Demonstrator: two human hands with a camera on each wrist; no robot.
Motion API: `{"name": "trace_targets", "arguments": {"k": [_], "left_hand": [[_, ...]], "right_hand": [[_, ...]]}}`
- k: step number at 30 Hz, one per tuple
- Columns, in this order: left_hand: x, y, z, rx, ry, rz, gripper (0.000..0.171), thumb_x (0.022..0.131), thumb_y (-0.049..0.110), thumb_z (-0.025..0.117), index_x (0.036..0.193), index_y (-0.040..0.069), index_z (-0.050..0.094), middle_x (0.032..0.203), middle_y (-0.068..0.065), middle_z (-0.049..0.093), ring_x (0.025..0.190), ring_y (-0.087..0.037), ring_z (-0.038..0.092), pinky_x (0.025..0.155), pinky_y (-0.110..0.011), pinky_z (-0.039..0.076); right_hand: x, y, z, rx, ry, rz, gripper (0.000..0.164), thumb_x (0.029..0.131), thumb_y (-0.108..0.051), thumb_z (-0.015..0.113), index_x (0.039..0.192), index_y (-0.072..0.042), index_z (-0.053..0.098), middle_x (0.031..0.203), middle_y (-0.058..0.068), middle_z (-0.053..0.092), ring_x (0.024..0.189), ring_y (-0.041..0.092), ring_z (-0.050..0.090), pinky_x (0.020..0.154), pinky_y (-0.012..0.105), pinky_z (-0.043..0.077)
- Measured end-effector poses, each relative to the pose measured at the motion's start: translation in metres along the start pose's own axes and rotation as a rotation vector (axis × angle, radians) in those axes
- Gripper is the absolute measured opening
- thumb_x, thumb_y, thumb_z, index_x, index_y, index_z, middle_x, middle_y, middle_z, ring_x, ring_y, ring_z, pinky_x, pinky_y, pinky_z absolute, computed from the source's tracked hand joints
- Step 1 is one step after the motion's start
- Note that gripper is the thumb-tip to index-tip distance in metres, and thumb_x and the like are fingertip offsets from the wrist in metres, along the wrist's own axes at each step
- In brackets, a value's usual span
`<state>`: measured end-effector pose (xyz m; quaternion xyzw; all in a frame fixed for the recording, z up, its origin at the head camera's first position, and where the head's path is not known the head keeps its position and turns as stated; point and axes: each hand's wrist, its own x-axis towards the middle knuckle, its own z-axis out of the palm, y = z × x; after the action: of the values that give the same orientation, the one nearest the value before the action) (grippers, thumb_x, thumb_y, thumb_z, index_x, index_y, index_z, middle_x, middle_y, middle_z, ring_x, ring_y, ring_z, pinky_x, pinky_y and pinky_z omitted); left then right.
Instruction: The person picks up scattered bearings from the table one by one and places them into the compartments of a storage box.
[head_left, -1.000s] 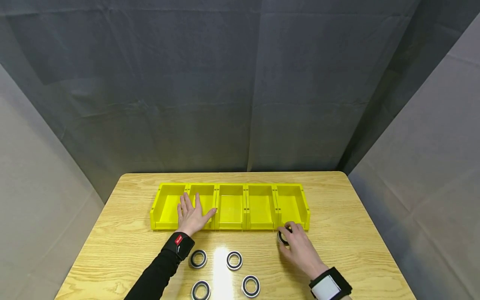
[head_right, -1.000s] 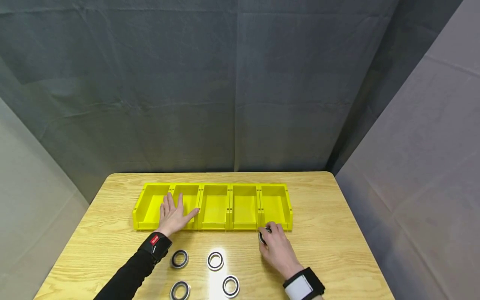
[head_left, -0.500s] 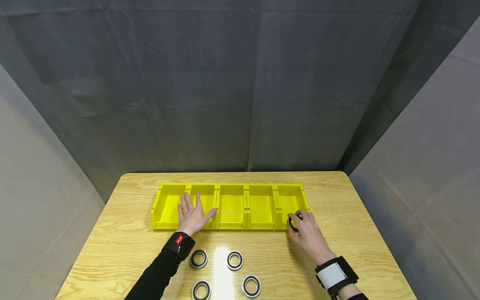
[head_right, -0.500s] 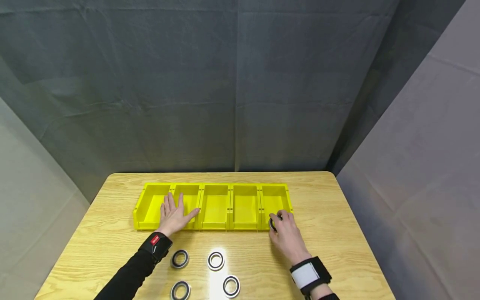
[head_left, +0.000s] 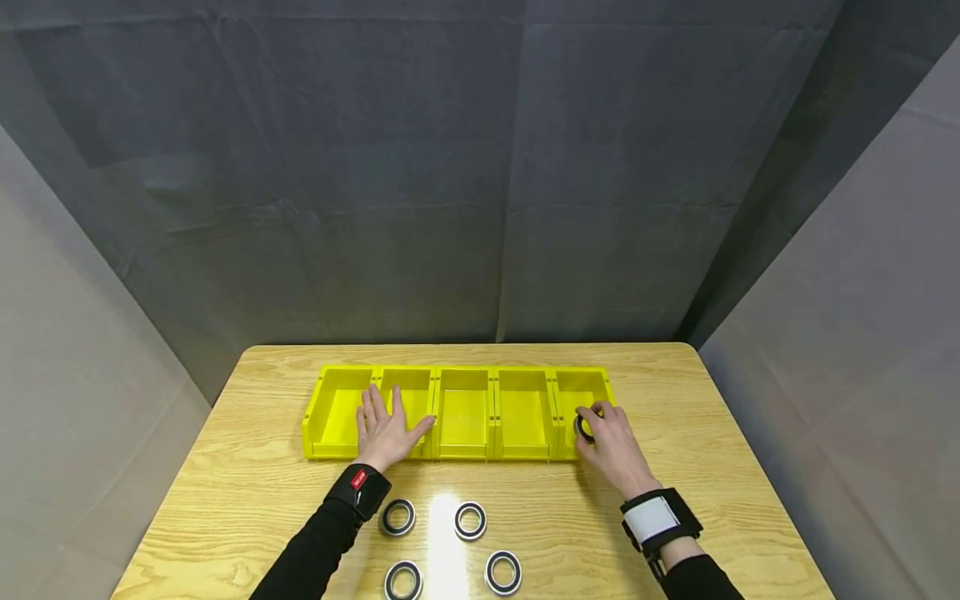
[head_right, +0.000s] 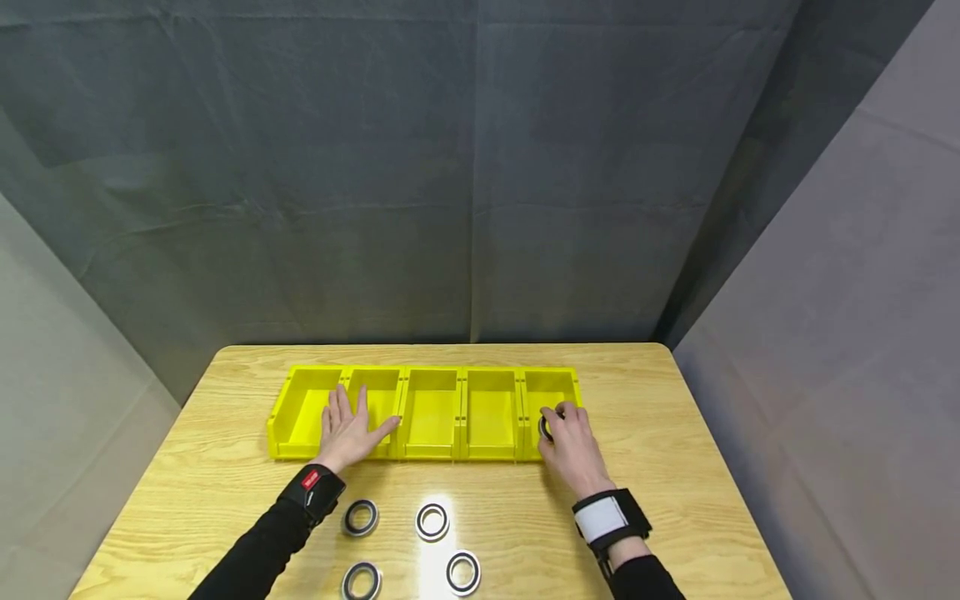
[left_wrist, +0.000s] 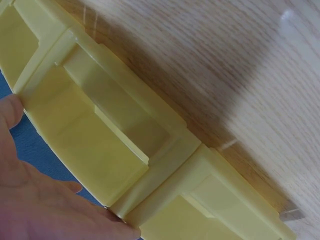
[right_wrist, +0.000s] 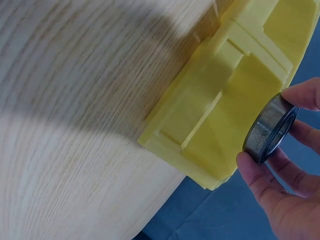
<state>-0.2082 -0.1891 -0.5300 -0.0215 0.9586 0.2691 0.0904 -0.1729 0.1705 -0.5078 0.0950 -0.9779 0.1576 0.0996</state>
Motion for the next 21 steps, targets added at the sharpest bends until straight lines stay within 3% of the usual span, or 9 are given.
{"name": "trace_targets", "arguments": {"k": [9,21], "left_hand": [[0.000,-0.001,0.000,0.000,-0.005,0.003,0.098,0.096,0.057,0.056,0.161,0.000,0.011,0.164,-0.034,-0.013,0.154,-0.049,-0.011,0.124,-0.063,-0.005],[0.000,-0.001,0.001,-0.006,-0.003,0.005,0.097,0.096,0.056,0.057,0.160,-0.002,0.012,0.164,-0.035,-0.012,0.154,-0.050,-0.012,0.124,-0.064,-0.006]], "right_hand": [[0.016,-0.001,0.007,-0.012,-0.005,0.005,0.039,0.082,-0.006,0.077,0.118,0.004,0.069,0.110,0.026,0.063,0.103,0.046,0.057,0.088,0.053,0.053],[0.039,-0.001,0.011,-0.063,-0.073,0.046,0.038,0.085,-0.007,0.075,0.121,0.003,0.067,0.114,0.029,0.062,0.109,0.050,0.057,0.090,0.057,0.054]]}}
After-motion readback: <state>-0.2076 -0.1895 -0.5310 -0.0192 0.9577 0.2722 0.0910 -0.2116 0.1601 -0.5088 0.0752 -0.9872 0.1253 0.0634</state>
